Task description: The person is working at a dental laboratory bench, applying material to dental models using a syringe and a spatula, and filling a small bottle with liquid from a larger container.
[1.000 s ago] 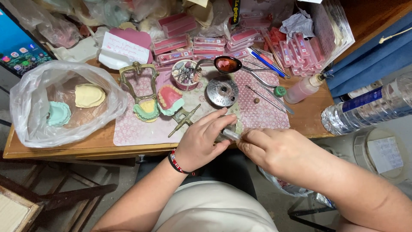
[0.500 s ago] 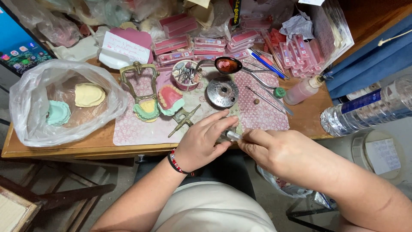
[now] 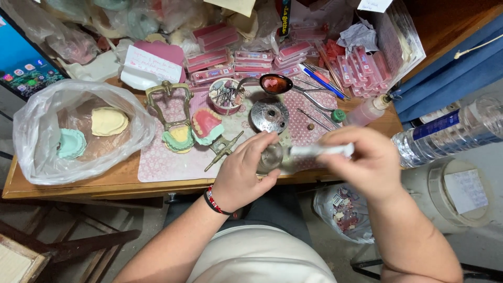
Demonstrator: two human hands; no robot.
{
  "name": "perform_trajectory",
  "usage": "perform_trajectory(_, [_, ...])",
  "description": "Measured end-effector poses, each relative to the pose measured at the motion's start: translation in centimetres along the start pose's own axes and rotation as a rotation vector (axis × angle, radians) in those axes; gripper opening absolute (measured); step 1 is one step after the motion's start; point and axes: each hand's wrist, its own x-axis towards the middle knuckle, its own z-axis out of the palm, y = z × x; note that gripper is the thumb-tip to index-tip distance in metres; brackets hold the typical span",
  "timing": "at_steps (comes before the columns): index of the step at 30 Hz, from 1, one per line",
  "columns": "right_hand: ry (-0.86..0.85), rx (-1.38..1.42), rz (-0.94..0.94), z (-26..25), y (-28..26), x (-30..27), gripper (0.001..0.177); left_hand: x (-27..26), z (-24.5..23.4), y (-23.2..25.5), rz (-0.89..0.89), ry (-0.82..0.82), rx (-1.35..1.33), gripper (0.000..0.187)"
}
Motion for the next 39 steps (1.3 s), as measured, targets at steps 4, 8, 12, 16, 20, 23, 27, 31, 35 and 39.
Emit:
perform_trajectory(4, [0.327, 0.189, 0.226, -0.4, 4.6, 0.3, 0.027, 0.2, 0.0, 0.1, -0.050, 0.037, 0.015, 0.071])
perform_trajectory(8, [0.355, 0.240, 0.265, 0.4, 5.8, 0.7, 0.028, -0.1, 0.2, -0.1, -0.089, 0.048, 0.027, 0.076])
perform_trajectory(12, [0.349, 0.196, 0.251, 0.8, 5.5, 1.1, 0.026, -0.3, 0.4, -0.2, -0.102, 0.052, 0.033, 0.076])
perform_trajectory(16, [0.339, 0.131, 0.195, 1.5, 5.3, 1.4, 0.028, -0.1, 0.4, -0.1, -0.110, 0.059, 0.036, 0.076])
perform_trajectory(20, [0.363, 0.144, 0.030, 2.7, 6.8, 1.5, 0.063, -0.2, 0.5, -0.3, -0.119, 0.066, 0.027, 0.077])
perform_trajectory(23, [0.404, -0.023, -0.193, 3.0, 7.7, 1.5, 0.044, -0.2, 0.5, -0.3, -0.131, 0.085, 0.029, 0.080])
perform_trajectory(27, [0.428, -0.244, -0.301, 3.8, 5.7, 2.2, 0.024, -0.3, 0.6, -0.4, -0.159, 0.096, 0.015, 0.082])
perform_trajectory(31, [0.424, -0.292, -0.276, 3.6, 4.4, 2.2, 0.022, -0.3, 0.4, -0.3, -0.166, 0.104, -0.003, 0.080])
perform_trajectory(35, [0.538, -0.044, -0.311, 4.3, 4.3, -0.6, 0.033, 0.0, 0.3, 0.2, -0.160, 0.131, -0.007, 0.081])
perform_trajectory(39, [0.441, 0.034, -0.427, 6.3, 2.0, -1.3, 0.020, 0.6, -1.1, 2.6, -0.275, 0.090, -0.034, 0.080])
